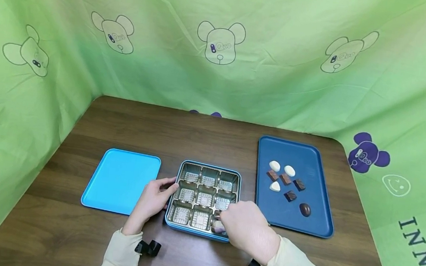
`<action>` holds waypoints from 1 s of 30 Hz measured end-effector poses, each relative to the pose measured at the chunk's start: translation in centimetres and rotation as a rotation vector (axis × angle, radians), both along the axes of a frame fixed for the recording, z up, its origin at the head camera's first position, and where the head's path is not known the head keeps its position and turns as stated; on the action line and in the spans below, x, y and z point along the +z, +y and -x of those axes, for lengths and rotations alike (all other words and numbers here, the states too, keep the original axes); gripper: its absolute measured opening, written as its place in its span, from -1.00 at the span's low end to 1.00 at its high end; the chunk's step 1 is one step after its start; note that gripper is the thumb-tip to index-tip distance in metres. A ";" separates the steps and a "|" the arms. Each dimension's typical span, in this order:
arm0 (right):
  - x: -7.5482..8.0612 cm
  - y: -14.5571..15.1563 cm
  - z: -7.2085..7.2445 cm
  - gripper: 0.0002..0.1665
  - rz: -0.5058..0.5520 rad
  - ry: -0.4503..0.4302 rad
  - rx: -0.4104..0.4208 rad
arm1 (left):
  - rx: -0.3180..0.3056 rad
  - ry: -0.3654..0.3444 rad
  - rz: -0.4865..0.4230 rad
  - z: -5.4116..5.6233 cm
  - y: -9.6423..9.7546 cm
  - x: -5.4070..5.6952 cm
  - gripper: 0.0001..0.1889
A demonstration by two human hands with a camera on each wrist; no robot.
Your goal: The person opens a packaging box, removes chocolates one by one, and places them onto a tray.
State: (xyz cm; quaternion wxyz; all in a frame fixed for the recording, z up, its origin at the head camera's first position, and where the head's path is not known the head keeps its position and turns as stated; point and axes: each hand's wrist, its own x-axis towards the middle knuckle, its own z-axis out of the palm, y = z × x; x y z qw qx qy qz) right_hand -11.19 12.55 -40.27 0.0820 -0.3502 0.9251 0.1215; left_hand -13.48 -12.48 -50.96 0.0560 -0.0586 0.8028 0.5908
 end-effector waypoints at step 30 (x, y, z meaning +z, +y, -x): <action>1.0 0.9 0.2 -0.70 0.016 -0.025 -0.007 | -0.006 0.002 -0.002 0.0 -0.1 -0.3 -0.59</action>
